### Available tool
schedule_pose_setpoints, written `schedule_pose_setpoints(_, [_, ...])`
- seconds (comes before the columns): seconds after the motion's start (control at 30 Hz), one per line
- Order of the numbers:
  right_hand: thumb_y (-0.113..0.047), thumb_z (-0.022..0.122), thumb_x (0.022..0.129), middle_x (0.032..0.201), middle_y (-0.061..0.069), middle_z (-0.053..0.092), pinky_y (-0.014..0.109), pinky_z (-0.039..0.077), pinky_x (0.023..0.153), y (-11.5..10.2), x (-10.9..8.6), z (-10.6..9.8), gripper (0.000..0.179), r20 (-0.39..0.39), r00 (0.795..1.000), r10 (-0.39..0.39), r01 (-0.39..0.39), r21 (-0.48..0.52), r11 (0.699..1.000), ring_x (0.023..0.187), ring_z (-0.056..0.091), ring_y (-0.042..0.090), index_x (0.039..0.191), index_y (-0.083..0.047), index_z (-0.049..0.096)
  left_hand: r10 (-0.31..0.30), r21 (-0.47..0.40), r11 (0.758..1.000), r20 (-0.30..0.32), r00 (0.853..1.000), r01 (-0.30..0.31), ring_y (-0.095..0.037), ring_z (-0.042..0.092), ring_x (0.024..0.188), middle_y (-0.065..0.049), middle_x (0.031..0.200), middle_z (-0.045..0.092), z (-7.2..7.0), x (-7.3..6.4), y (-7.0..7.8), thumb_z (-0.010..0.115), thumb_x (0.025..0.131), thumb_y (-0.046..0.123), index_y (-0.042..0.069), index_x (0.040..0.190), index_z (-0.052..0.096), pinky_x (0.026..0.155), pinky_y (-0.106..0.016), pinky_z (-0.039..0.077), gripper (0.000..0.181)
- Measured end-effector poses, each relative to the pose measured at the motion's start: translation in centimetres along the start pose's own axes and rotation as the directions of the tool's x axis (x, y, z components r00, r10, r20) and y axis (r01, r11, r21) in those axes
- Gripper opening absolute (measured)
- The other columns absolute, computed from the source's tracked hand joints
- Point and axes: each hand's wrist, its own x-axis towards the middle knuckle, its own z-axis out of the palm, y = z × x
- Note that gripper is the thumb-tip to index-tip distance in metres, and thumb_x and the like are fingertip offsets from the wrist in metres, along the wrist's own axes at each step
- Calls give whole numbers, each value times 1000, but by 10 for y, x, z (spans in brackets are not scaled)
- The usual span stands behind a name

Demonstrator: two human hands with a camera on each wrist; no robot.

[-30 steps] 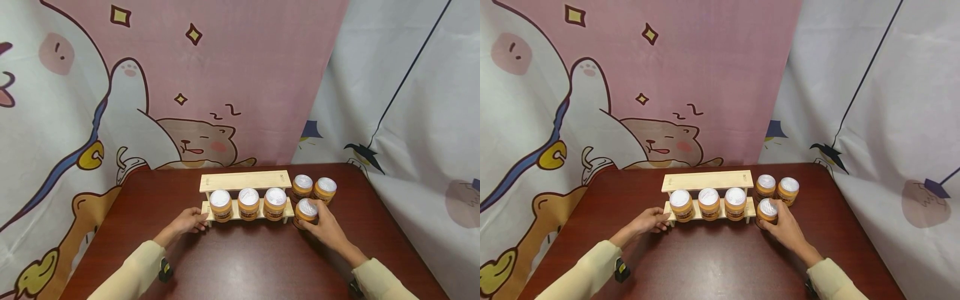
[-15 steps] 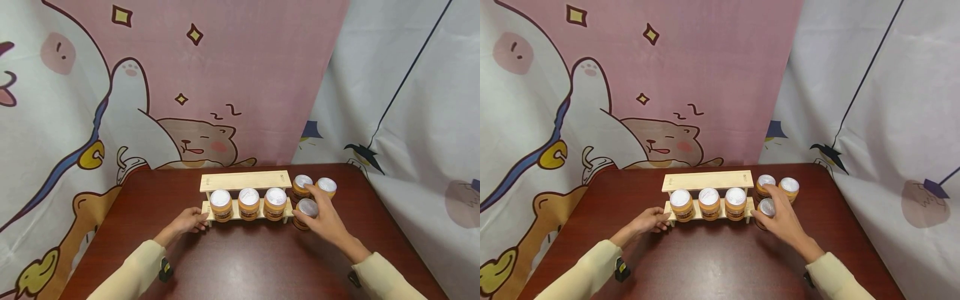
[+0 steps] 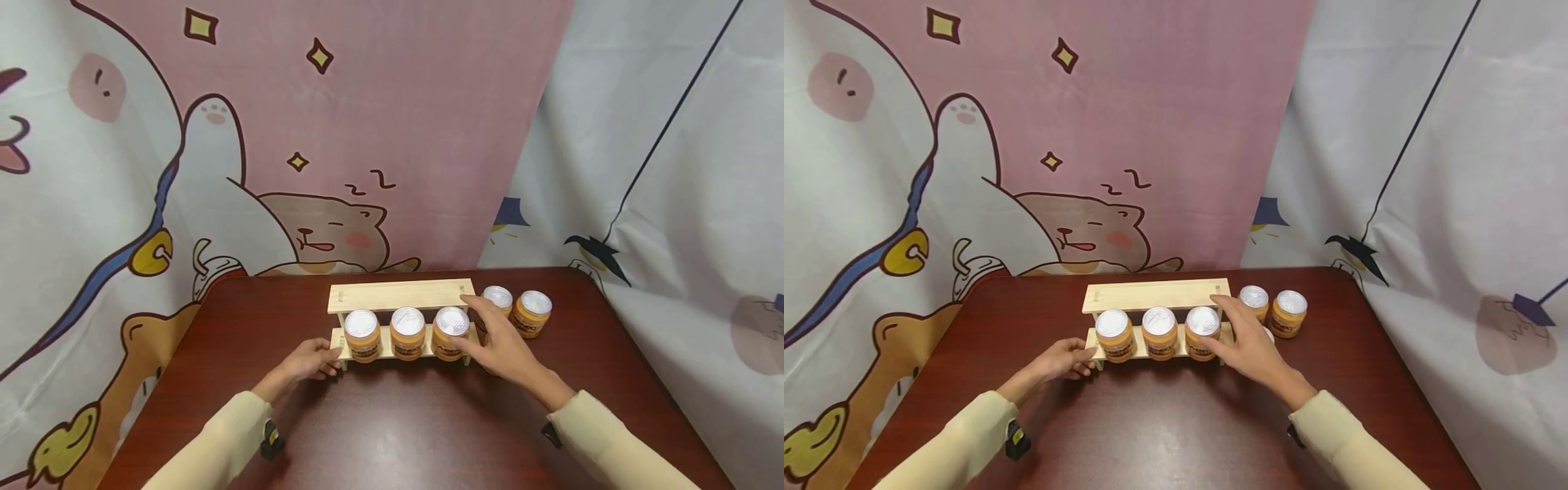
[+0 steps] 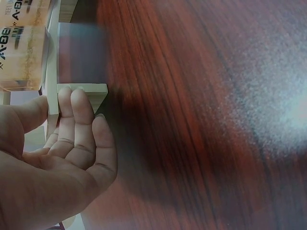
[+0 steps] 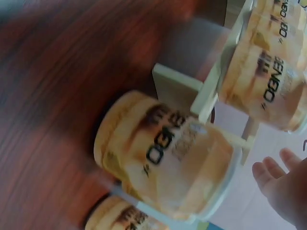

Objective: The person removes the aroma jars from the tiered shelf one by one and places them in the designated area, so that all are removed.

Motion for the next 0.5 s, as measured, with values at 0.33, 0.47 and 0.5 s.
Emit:
schedule_pose_setpoints(0.33, [-30, 87, 78, 139, 8, 56, 52, 40, 106, -5, 0, 19, 71, 10, 999, 33, -33, 73, 997, 130, 52, 28, 138, -12, 55, 5, 7, 1000, -1, 1000, -5, -13, 66, 72, -12, 90, 73, 2, -1, 0, 58, 102, 24, 0, 107, 57, 70, -35, 52, 25])
schedule_pose_setpoints(0.47, [-34, 87, 78, 138, 5, 56, 50, 41, 105, -6, -2, 22, 69, 32, 998, 51, -52, 62, 997, 128, 52, 23, 137, -17, 56, 12, 16, 1000, 5, 1000, -12, -13, 66, 72, -13, 91, 73, 2, -2, 0, 59, 102, 26, -1, 108, 56, 69, -36, 52, 28])
schedule_pose_setpoints(0.5, [-35, 87, 78, 137, 4, 56, 49, 42, 105, -6, -2, 22, 69, 34, 998, 51, -53, 57, 997, 127, 52, 22, 137, -17, 56, 11, 12, 1000, 5, 1000, -11, -13, 66, 71, -13, 90, 73, 2, -1, 1, 59, 102, 26, -1, 108, 56, 69, -35, 52, 27])
